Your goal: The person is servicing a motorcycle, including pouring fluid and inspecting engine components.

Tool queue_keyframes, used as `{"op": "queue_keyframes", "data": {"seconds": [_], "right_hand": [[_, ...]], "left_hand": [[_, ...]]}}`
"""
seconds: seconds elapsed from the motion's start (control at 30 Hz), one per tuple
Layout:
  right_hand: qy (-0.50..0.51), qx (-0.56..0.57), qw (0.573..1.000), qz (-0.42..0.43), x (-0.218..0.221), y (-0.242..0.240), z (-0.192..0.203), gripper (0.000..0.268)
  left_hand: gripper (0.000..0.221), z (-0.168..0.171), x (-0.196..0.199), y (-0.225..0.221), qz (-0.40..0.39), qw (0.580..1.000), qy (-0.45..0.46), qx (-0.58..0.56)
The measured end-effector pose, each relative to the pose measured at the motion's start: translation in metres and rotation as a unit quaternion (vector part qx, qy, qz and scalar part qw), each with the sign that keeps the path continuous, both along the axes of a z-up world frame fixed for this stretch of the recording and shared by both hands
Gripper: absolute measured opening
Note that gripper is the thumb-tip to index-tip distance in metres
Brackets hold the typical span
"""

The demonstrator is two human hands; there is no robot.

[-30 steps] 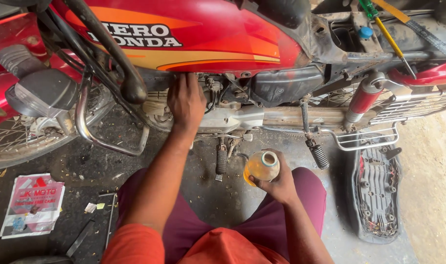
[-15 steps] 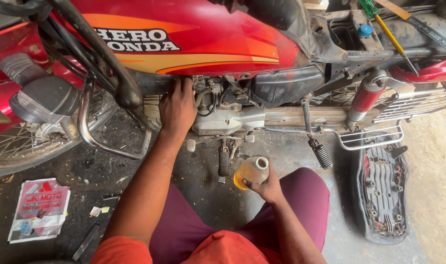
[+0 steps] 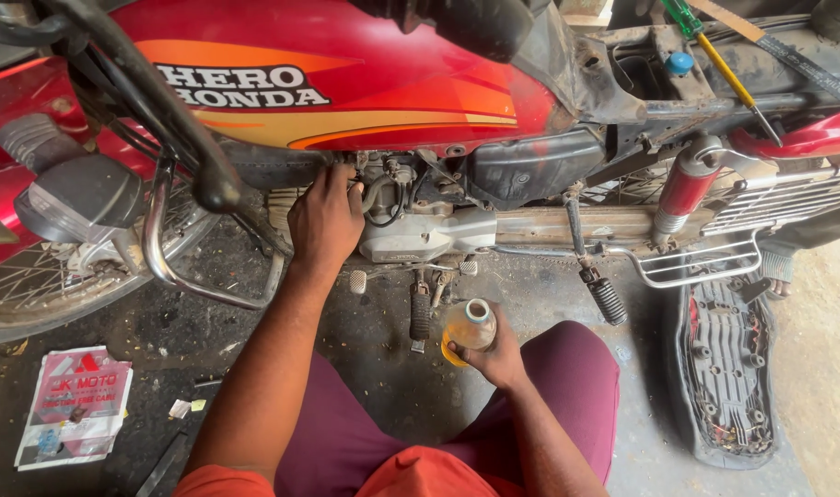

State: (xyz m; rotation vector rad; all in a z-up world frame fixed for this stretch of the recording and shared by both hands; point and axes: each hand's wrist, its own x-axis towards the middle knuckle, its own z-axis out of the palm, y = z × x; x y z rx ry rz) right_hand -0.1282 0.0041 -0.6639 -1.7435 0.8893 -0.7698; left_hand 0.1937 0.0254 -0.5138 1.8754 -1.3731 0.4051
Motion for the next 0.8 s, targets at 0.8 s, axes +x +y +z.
{"op": "queue_keyframes", "data": {"seconds": [0.8], "right_hand": [[0.07,-0.036,0.996,-0.029,0.004,-0.006,0.004,0.084]], "left_hand": [[0.017,-0.022,0.009,-0.003,0.001,0.996,0.087,0.014]]}}
